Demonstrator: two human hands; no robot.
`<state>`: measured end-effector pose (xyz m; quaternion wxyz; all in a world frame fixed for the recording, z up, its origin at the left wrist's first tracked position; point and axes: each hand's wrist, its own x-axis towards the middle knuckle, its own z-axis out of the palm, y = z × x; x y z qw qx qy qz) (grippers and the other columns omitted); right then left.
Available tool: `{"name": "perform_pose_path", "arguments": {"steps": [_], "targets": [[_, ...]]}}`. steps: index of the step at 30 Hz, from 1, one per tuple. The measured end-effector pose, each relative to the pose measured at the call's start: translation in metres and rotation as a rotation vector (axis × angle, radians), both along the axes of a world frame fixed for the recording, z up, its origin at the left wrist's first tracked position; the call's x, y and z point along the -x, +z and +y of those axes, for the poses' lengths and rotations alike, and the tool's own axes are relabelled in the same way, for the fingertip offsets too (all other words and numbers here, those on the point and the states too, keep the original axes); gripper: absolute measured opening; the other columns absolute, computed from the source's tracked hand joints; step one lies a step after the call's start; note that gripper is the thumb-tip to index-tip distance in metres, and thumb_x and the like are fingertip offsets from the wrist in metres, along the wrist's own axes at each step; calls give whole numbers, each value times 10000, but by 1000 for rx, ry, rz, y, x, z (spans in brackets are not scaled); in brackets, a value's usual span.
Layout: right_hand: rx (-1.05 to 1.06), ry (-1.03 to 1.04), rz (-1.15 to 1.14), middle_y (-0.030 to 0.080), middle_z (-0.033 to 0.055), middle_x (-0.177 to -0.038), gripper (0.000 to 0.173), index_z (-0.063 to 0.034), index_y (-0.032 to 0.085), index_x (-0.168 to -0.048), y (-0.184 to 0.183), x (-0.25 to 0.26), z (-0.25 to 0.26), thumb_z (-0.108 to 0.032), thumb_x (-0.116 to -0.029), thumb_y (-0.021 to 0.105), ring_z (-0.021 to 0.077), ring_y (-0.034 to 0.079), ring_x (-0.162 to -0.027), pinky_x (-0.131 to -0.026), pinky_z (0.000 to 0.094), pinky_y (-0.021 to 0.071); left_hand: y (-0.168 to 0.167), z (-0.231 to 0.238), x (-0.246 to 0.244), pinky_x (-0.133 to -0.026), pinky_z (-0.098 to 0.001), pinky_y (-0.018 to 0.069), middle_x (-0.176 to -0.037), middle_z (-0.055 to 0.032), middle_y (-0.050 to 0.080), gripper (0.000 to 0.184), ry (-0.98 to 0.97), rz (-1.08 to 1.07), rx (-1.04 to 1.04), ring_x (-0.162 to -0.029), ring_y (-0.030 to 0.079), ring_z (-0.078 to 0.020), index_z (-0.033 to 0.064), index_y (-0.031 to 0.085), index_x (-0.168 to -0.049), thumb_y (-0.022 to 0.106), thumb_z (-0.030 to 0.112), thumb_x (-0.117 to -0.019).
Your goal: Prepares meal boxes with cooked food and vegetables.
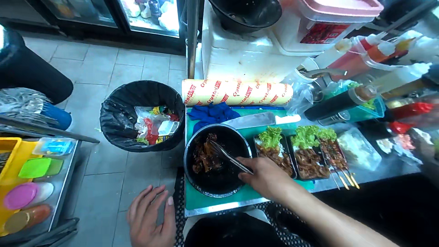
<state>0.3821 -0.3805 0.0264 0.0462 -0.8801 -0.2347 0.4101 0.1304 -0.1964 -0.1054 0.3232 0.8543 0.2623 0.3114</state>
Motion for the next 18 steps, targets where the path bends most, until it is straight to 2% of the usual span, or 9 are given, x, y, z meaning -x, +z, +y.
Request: {"name": "perform_pose_path", "arguments": {"steps": [5,7,9,11,14,16,18], "targets": [[-77,-80,-13,743,-10,-1060,427,-370,625,-1418,45,-8,-61,-402,-992,627,150,697,-918,-850,463,575,1,0,-3,-1186,-437,339,-1220,-56,699,215,-16,17,-23,-1351,514,-243,129,718,-1092,595,286,-1012],[-56,-102,-95,747,-14,-1020,432,-384,626,-1415,65,-11,-101,-412,-984,632,148,700,-858,-799,464,586,3,-3,-10,-1186,-422,334,-1194,-90,702,215,-34,10,-33,-1340,517,-248,86,719,-1071,594,250,-1008],[40,-140,-186,750,10,-970,441,-390,623,-1418,80,-14,-139,-417,-978,632,195,707,-825,-765,509,584,8,-8,-19,-1184,-398,339,-1167,-109,704,213,-54,-1,-45,-1325,526,-242,57,718,-1042,589,222,-1007],[179,-172,-251,745,53,-939,440,-388,617,-1424,84,-20,-161,-407,-984,626,258,703,-834,-768,550,563,14,-16,-31,-1185,-390,340,-1161,-110,704,197,-80,-17,-55,-1327,527,-243,57,713,-1027,595,212,-1005],[339,-153,-271,749,99,-995,470,-391,569,-1467,70,-29,-167,-383,-998,599,326,712,-927,-818,573,551,27,-37,-56,-1189,-421,338,-1176,-79,704,179,-169,-46,-90,-1340,519,-246,90,707,-1043,604,230,-998],[346,-122,-249,745,117,-1017,491,-372,548,-1485,61,-34,-167,-388,-997,600,352,711,-951,-825,587,554,38,-57,-78,-1192,-450,324,-1217,-28,697,196,-252,-39,-110,-1359,503,-229,144,707,-1100,608,280,-1000],[309,-117,-240,743,109,-1005,503,-385,536,-1490,62,-39,-176,-410,-992,604,345,711,-934,-811,586,557,52,-81,-104,-1195,-528,300,-1270,-21,689,254,-341,22,-123,-1378,493,-257,183,716,-1170,597,338,-1007]]}}
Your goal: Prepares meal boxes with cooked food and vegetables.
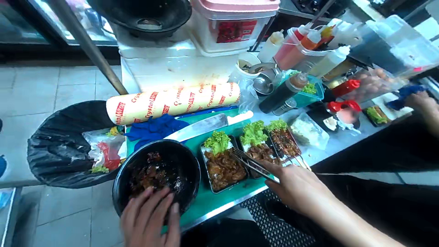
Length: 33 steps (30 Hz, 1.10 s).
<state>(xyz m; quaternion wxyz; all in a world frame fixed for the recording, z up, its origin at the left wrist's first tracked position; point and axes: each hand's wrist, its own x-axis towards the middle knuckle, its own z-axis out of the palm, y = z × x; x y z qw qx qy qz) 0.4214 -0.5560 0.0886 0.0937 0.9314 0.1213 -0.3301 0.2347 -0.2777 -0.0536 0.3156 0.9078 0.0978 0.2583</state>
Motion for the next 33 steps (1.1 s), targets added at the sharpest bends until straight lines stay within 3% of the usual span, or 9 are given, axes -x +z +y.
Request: {"name": "perform_pose_path", "arguments": {"steps": [4,7,10,13,17,23,26,30,33], "targets": [[-58,42,-59,747,66,-940,484,-411,561,-1465,14,-12,-25,-428,-985,619,297,712,-858,-760,547,567,11,-43,-68,-1137,-692,294,-1396,-93,630,365,-108,142,-143,-1416,436,-422,217,742,-1225,520,408,-1008],[-69,136,-87,726,36,-861,403,-411,614,-1390,9,-23,-23,-416,-987,614,273,704,-800,-695,517,564,5,-63,-111,-1161,-725,216,-1547,-55,498,385,-164,262,-253,-1508,284,-422,271,750,-1217,496,462,-1001],[-83,286,-76,694,51,-777,344,-351,653,-1316,-2,-30,-15,-300,-976,627,295,694,-729,-626,512,553,0,-75,-128,-1171,-737,144,-1634,-29,383,322,-188,323,-289,-1551,177,-408,325,775,-1131,516,462,-999],[-79,425,-93,678,52,-748,300,-305,699,-1241,0,-27,-21,-237,-955,638,290,683,-674,-560,493,546,1,-77,-129,-1173,-741,125,-1636,-24,380,277,-162,319,-298,-1553,171,-407,336,798,-1037,547,439,-984],[-70,512,-137,639,19,-689,242,-299,712,-1165,7,-25,-26,-223,-946,645,249,651,-607,-502,436,510,-2,-77,-124,-1176,-732,109,-1618,-39,408,303,-125,315,-271,-1546,186,-414,317,793,-1076,542,453,-974],[-23,469,-139,636,-7,-671,319,-371,690,-1251,20,-30,-26,-313,-938,669,228,644,-602,-505,430,498,10,-59,-104,-1175,-719,141,-1559,-49,491,320,-14,191,-156,-1530,225,-435,247,792,-1058,538,428,-984],[24,433,-46,685,29,-772,295,-336,691,-1244,14,-30,-19,-296,-954,658,269,684,-700,-578,483,545,17,-50,-90,-1173,-722,157,-1538,-73,512,312,31,159,-138,-1520,235,-456,219,794,-1035,547,402,-978],[-18,496,-139,663,-4,-712,312,-386,688,-1256,23,-23,-9,-335,-949,665,231,659,-633,-531,449,517,19,-46,-68,-1165,-722,174,-1503,-97,547,308,77,148,-121,-1500,270,-472,206,797,-1005,553,391,-978],[-30,527,-61,682,31,-771,275,-336,682,-1243,14,-20,12,-301,-976,628,273,681,-689,-561,483,539,14,-55,-60,-1157,-733,176,-1491,-101,557,312,58,197,-115,-1486,293,-482,230,799,-1014,535,392,-976]]}}
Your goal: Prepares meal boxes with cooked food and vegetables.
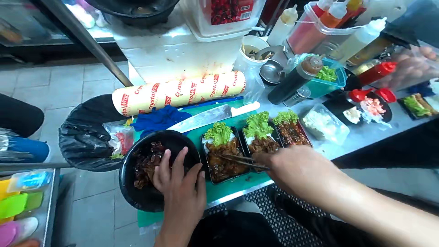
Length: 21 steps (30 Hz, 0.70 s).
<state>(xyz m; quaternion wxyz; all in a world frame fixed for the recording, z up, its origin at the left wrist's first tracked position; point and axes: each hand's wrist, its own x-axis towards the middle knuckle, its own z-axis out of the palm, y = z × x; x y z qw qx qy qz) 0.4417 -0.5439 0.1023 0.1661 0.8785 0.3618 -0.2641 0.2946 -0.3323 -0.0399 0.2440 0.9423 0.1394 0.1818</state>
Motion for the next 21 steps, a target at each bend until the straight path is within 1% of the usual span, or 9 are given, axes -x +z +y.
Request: {"name": "perform_pose_path", "arguments": {"steps": [1,3,5,8,11,13,15,17,21], "targets": [[34,-7,63,697,63,-823,300,-317,667,-1287,-4,-1,8,-286,-994,610,308,694,-748,-609,515,553,-1,-4,2,-1154,-736,180,-1492,-97,556,308,-9,26,-4,-1484,302,-478,243,797,-1019,533,397,-975],[54,9,111,707,80,-871,337,-316,649,-1331,-9,-2,13,-283,-998,601,325,699,-804,-662,530,561,-3,-10,5,-1153,-743,177,-1503,-86,548,302,-23,58,-11,-1488,307,-467,259,793,-1032,536,407,-978],[27,33,89,710,57,-851,343,-347,658,-1332,-6,-4,8,-320,-993,614,299,698,-778,-654,518,561,-6,-14,10,-1160,-738,166,-1516,-76,538,302,-24,69,-17,-1495,305,-452,269,795,-1038,535,411,-980],[0,29,24,692,11,-789,297,-391,670,-1274,0,-7,1,-377,-981,626,252,687,-727,-620,485,550,-10,-20,15,-1163,-733,169,-1528,-69,527,294,-35,75,-25,-1500,304,-438,275,797,-1044,548,415,-973],[47,32,73,718,48,-872,313,-358,667,-1305,-7,-4,7,-347,-997,610,291,703,-802,-674,519,566,-9,-23,16,-1157,-734,183,-1536,-59,519,311,-47,102,-40,-1498,303,-442,286,795,-1071,544,437,-968],[16,55,47,715,40,-855,305,-358,680,-1283,-7,-2,5,-334,-985,621,282,702,-778,-649,509,565,-5,-20,18,-1155,-734,178,-1527,-54,530,309,-34,88,-40,-1497,309,-435,294,794,-1071,543,441,-965],[-89,78,-12,697,-5,-785,305,-401,681,-1269,-4,-3,-3,-372,-968,650,235,685,-694,-585,478,552,0,-9,27,-1162,-731,165,-1509,-61,547,307,23,45,-7,-1498,310,-429,283,794,-1069,542,434,-976],[-129,79,-21,700,-19,-779,348,-426,668,-1307,-1,0,2,-430,-959,658,222,682,-690,-591,476,552,2,11,42,-1166,-724,180,-1479,-68,573,301,129,-26,36,-1494,313,-435,258,793,-1054,541,407,-985],[-152,46,101,712,45,-816,465,-391,604,-1412,0,23,61,-460,-954,649,286,694,-760,-663,526,554,0,68,85,-1146,-703,244,-1413,-162,605,317,402,-90,48,-1443,355,-497,153,787,-1017,555,366,-981]]}}
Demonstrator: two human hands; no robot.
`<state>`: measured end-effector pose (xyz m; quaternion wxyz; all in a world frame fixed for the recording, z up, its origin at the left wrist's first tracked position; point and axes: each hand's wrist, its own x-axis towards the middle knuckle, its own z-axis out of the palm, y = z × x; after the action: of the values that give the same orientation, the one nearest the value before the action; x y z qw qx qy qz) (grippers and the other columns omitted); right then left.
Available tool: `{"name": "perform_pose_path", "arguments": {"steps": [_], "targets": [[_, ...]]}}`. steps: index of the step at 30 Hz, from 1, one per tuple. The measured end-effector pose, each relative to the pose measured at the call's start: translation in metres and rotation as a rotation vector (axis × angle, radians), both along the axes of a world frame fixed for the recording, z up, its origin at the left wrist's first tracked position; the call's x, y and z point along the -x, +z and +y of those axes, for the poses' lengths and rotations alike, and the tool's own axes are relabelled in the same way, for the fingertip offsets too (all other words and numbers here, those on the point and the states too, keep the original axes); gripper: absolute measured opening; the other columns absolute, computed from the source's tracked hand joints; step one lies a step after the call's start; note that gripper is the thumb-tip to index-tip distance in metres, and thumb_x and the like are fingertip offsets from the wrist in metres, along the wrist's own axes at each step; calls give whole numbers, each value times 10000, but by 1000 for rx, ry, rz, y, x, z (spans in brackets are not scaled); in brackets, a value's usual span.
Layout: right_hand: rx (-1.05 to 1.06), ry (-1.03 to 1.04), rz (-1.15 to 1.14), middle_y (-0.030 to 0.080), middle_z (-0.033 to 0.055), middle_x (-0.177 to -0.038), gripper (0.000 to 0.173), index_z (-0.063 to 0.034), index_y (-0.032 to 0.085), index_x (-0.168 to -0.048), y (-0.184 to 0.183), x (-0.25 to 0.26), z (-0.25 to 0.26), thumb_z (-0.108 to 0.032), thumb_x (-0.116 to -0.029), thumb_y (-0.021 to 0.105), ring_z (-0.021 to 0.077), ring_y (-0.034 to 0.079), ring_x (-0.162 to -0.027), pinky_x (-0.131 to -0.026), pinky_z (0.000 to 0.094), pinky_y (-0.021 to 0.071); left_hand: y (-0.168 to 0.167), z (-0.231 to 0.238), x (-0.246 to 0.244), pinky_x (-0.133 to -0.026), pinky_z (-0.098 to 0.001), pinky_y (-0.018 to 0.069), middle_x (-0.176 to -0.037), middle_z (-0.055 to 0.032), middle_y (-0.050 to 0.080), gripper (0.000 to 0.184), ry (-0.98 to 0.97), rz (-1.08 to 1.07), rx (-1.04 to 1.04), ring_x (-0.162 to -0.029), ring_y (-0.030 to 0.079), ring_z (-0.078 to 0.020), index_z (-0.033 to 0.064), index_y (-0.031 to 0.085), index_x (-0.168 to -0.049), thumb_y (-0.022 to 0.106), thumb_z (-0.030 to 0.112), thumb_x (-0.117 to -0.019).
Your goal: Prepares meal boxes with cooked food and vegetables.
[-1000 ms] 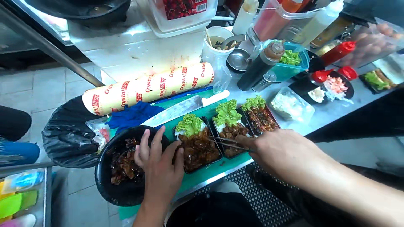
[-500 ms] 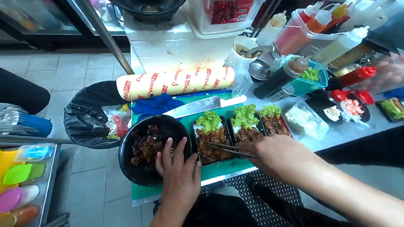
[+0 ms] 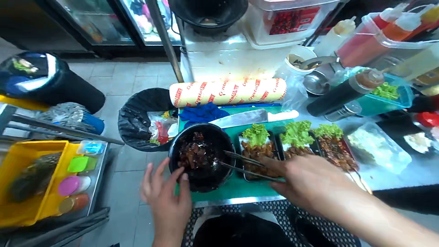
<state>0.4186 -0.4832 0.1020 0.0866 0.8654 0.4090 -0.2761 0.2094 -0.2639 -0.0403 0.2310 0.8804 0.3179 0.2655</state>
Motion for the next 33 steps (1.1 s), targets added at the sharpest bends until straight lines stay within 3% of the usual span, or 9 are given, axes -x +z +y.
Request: {"name": "perform_pose_path", "arguments": {"steps": [3,7,10,15,19,23,26,31,33], "targets": [[58,-33,69,711,81,-893,384,-302,625,-1332,-19,10,56,-410,-964,644,324,699,-839,-695,547,556,-3,26,30,-1140,-704,234,-1412,-206,592,345,103,24,11,-1446,327,-524,114,785,-1028,544,356,-977],[164,6,69,713,112,-959,366,-224,633,-1301,-46,22,99,-347,-957,659,351,702,-901,-725,569,557,-14,38,52,-1142,-686,230,-1398,-199,604,344,132,13,23,-1449,328,-510,132,786,-1026,543,371,-981],[167,20,44,727,114,-987,328,-250,650,-1318,-58,29,105,-289,-995,607,353,710,-927,-749,566,568,-26,38,65,-1153,-675,221,-1402,-200,602,345,141,8,68,-1455,322,-505,130,785,-1020,541,370,-984],[129,-68,17,725,77,-953,342,-315,641,-1323,-44,24,110,-376,-988,621,313,707,-908,-742,545,565,-37,37,73,-1164,-663,218,-1405,-197,602,329,140,7,104,-1454,333,-492,128,787,-997,551,357,-978],[145,-87,24,732,93,-996,349,-303,639,-1328,-64,22,118,-355,-983,620,328,711,-941,-762,558,567,-34,39,71,-1162,-657,221,-1403,-194,606,323,128,13,106,-1454,331,-492,135,790,-1004,564,364,-977],[80,-124,136,732,71,-1052,325,-320,660,-1325,-71,14,100,-345,-1009,591,301,702,-1001,-827,558,564,-31,36,69,-1171,-646,204,-1403,-192,607,324,126,24,102,-1464,313,-490,132,789,-1007,562,362,-981],[8,-208,215,736,32,-1030,343,-361,652,-1352,-52,5,71,-361,-1013,598,246,699,-972,-840,525,561,-30,31,66,-1169,-664,196,-1399,-209,606,321,110,42,103,-1463,306,-509,114,786,-1007,567,347,-976],[-75,-295,188,730,-61,-957,375,-466,630,-1372,-10,-7,-8,-421,-999,622,121,678,-867,-787,443,570,-26,20,54,-1178,-647,186,-1393,-249,593,308,43,47,97,-1456,297,-528,87,777,-1014,587,327,-980],[-79,-331,157,738,-68,-946,398,-465,624,-1387,1,-6,-38,-425,-991,623,111,679,-822,-749,437,572,-25,17,46,-1186,-649,183,-1388,-264,591,318,4,52,86,-1452,302,-538,79,779,-1012,588,331,-980]]}}
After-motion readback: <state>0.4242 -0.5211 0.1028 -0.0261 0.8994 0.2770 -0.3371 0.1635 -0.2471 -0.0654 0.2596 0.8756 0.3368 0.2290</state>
